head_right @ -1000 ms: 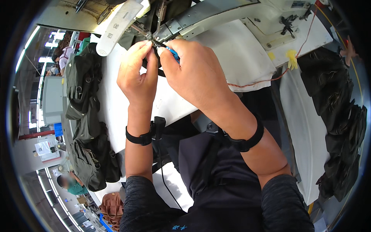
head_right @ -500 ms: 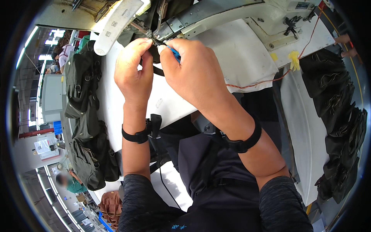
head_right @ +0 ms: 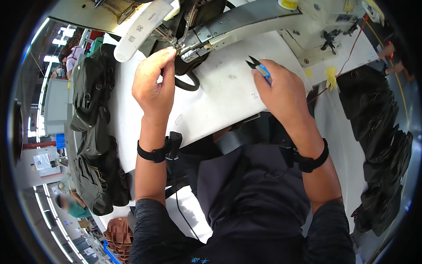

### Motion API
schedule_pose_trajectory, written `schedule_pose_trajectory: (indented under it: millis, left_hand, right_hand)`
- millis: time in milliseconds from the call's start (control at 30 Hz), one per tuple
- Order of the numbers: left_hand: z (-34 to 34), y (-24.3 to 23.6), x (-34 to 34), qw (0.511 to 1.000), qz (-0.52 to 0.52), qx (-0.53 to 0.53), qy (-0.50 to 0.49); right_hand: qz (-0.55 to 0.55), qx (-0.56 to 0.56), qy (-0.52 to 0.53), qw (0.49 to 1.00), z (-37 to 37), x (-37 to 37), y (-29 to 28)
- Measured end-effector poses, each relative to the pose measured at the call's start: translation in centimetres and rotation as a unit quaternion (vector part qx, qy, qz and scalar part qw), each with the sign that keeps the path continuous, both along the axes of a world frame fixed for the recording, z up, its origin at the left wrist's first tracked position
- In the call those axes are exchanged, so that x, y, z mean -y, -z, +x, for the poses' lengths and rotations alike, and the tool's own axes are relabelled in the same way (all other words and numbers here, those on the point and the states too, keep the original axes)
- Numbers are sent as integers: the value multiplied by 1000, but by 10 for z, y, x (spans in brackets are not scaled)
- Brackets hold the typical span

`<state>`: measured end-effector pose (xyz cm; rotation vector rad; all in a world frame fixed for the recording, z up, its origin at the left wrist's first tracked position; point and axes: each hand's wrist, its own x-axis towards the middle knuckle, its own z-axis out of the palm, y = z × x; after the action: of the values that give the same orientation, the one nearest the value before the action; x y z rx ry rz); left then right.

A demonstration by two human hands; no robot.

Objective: Sewing and finishing components of a green canvas and leather bag using an industrial sewing machine.

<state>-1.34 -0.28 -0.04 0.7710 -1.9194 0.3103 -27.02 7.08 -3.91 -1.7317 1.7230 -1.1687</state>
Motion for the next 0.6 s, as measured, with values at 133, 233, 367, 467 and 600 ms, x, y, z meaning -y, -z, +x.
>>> schedule_pose_trajectory:
  millis: [133, 233, 367, 467, 600]
  left_hand:
    - [-5, -1, 1, 1000, 3, -17, 3]
    - [-1, 2, 1, 1000, -3, -19, 20]
    - [11, -16, 7, 997, -30, 48, 50]
    - [17, -34, 13, 985, -15, 160, 70]
    - [16, -38, 9, 984, 38, 156, 76]
  right_hand:
    - [-6, -151, 25, 988, -22, 30, 23]
    - [-12, -195, 26, 980, -23, 45, 23]
    - [-17, -271, -12, 962, -30, 52, 17]
    - [-53, -312, -59, 947, -36, 56, 11]
    - [-77, -365, -87, 924, -37, 67, 15]
